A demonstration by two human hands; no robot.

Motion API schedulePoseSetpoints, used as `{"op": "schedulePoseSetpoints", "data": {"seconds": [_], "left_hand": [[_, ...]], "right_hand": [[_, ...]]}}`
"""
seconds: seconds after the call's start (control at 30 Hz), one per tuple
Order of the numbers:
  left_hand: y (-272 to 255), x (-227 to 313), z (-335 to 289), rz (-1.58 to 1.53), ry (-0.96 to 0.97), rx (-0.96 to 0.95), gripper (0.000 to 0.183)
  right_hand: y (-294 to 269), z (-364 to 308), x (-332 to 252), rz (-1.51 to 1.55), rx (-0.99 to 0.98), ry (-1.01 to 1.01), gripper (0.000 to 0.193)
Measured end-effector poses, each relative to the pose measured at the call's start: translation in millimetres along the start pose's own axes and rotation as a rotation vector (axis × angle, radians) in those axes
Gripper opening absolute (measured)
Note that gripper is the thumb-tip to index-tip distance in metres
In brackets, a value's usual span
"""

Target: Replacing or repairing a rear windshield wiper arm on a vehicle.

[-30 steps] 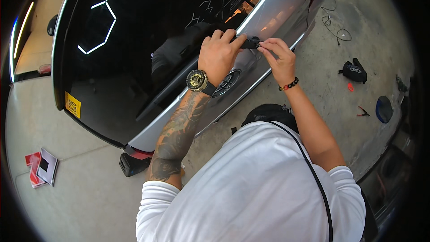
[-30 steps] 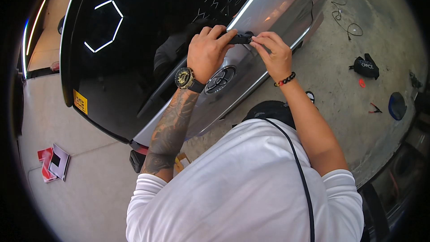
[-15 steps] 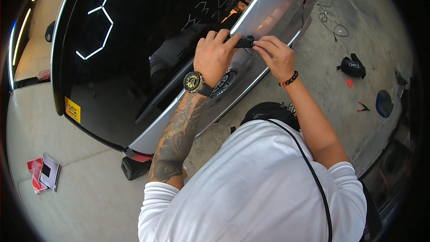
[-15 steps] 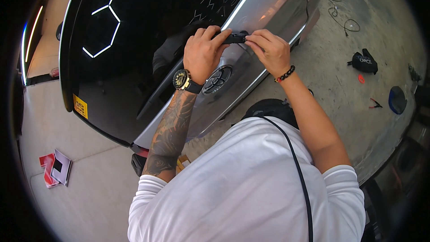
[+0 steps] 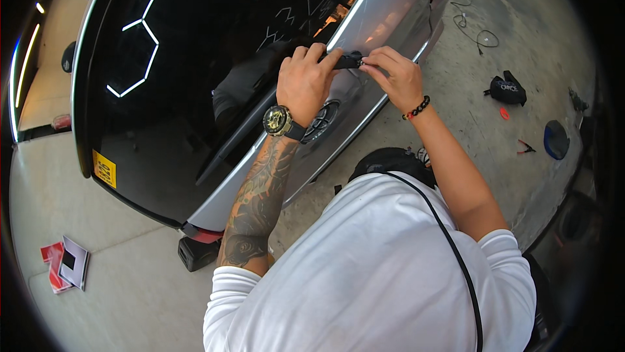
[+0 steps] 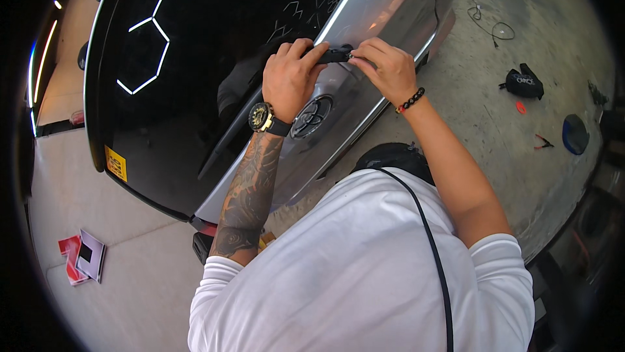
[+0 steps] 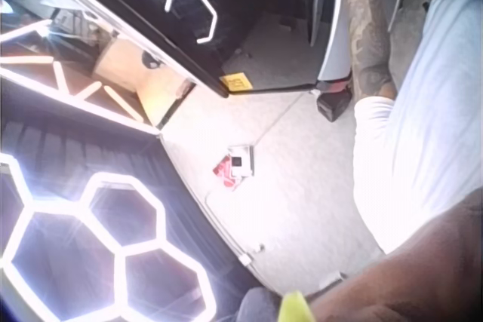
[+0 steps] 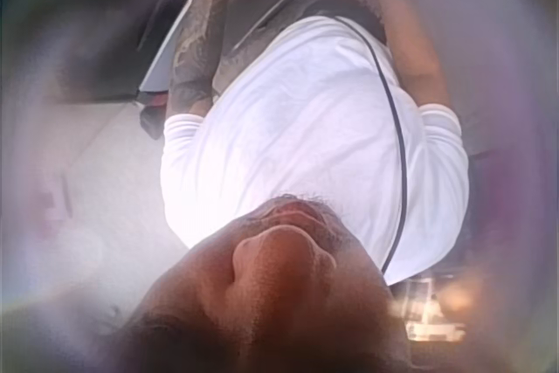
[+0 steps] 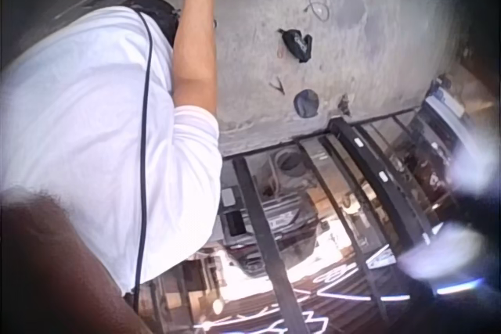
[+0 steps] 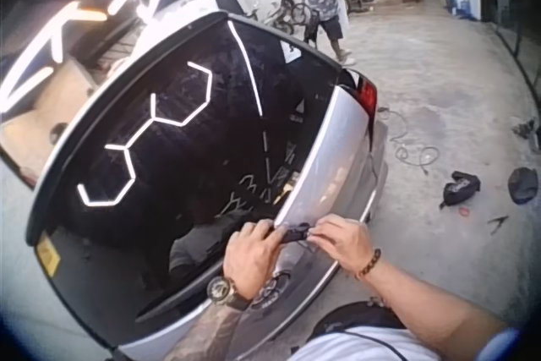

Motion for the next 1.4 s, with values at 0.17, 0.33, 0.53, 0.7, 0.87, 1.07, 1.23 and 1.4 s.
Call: {"op": "schedulePoseSetpoints", "data": {"seconds": [0.17,0.33,0.53,0.7,0.87,1.07,1.23,1.4], "left_hand": [[2.7,1.7,4.2,-0.006,0.053,-0.001,0.039],[-3.5,-0.2,-2.0,0.016,0.061,0.003,0.039],[0.1,2.6,0.7,0.041,0.084,-0.01,0.041],[-1.0,5.3,1.6,0.069,0.079,-0.004,0.041],[4.0,3.3,3.7,0.04,0.122,-0.002,0.039],[5.5,2.6,1.5,0.046,0.105,-0.012,0.04],[1.4,-1.4,-3.7,0.051,0.07,-0.015,0.039],[2.9,-9.3,-6.1,0.043,0.109,0.026,0.043]], "right_hand": [[-1.5,-1.6,10.0,-0.004,-0.033,0.071,0.015],[7.5,0.4,5.2,0.054,-0.003,-0.026,0.016],[7.1,-3.9,13.5,0.02,-0.032,-0.038,0.021],[10.3,-8.2,9.5,-0.008,-0.019,-0.014,0.021],[10.0,-15.4,13.0,0.065,0.001,0.016,0.016],[15.1,-20.7,13.0,0.049,-0.006,0.045,0.014],[14.4,-25.6,5.6,0.069,0.038,0.054,0.022],[21.4,-46.4,2.0,0.017,-0.072,0.018,0.027]]}}
Point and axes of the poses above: each hand's wrist, its own z-axis towards the middle knuckle, its own y-axis out of the palm, x = y × z, the point moved 3 cm from there along z, towards the middle knuckle, and after that the axes turned 9 degrees about -z, right-handed, at the moved point
